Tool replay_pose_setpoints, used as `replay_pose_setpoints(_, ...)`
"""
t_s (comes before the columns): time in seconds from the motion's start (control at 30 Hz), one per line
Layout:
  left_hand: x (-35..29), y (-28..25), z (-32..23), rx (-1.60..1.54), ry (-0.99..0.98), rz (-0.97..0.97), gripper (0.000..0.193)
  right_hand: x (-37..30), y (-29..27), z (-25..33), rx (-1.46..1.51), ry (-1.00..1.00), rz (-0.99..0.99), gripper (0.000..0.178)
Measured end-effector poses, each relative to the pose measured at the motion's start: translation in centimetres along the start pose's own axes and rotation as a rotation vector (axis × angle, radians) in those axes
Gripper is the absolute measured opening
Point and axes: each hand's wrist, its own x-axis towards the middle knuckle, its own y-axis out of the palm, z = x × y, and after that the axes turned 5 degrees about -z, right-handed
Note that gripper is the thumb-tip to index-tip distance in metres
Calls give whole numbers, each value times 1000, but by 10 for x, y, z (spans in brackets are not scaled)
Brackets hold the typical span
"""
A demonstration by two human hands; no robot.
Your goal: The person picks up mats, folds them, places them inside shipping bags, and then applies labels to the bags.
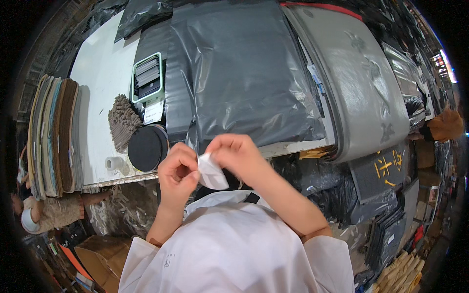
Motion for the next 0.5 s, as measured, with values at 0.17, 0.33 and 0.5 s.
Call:
replay_pose_setpoints(0.17,-14,-64,28,-18,-332,218,12,8,-90,39,-18,-242,-670,13)
replay_pose_setpoints(0.33,-43,-95,59,1257,-271,471,10,22,-65,47,-1441,-570,-581,17)
replay_pose_setpoints(0.5,-30,-79,35,953,-281,204,19,52,-42,27,-1212,-929,-250,37)
